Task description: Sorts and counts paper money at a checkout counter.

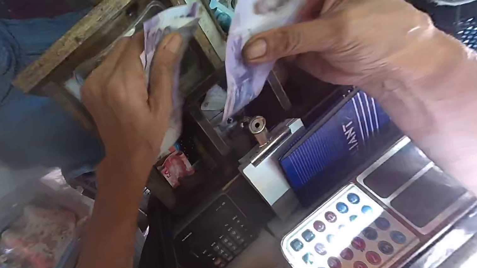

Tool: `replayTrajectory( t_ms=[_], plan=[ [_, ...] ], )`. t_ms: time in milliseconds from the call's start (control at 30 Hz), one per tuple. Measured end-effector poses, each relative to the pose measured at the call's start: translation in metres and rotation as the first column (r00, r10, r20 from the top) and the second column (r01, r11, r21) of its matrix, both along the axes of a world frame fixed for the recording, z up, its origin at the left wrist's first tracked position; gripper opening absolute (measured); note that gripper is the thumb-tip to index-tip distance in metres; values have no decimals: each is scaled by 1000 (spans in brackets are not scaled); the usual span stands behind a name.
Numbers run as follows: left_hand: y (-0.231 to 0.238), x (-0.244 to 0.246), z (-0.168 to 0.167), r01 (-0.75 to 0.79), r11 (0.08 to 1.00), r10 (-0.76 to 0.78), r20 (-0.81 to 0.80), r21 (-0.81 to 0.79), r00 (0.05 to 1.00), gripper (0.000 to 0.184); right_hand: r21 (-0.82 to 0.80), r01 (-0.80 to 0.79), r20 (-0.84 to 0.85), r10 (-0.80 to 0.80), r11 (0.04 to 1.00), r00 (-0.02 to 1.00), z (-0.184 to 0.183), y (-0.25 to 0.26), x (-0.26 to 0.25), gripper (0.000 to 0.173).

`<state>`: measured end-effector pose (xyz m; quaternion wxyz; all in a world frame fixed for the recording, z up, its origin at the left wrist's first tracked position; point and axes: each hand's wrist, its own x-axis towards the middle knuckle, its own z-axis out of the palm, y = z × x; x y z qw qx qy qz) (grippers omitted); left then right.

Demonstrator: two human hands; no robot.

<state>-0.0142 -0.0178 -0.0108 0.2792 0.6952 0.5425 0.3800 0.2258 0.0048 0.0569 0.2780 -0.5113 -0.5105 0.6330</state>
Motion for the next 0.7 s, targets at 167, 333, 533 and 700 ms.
replayTrajectory(
  t_ms=[167,333,533,700],
  plan=[
    [-5,22,18,98,926,77,436,-365,897,31,-124,54,39,-50,991,998,-2,8,-44,12],
    [-10,24,17,105,895,110,443,-434,890,51,-255,100,112,-73,962,991,-11,10,-51,10],
    [15,12,19,55,910,226,600,-412,768,18,-19,-340,443,313,940,840,-14,0,-38,22],
    [38,-48,22,-96,954,260,625,-283,737,4,-333,-451,708,536,828,460,-37,-11,8,17]
  ],
)
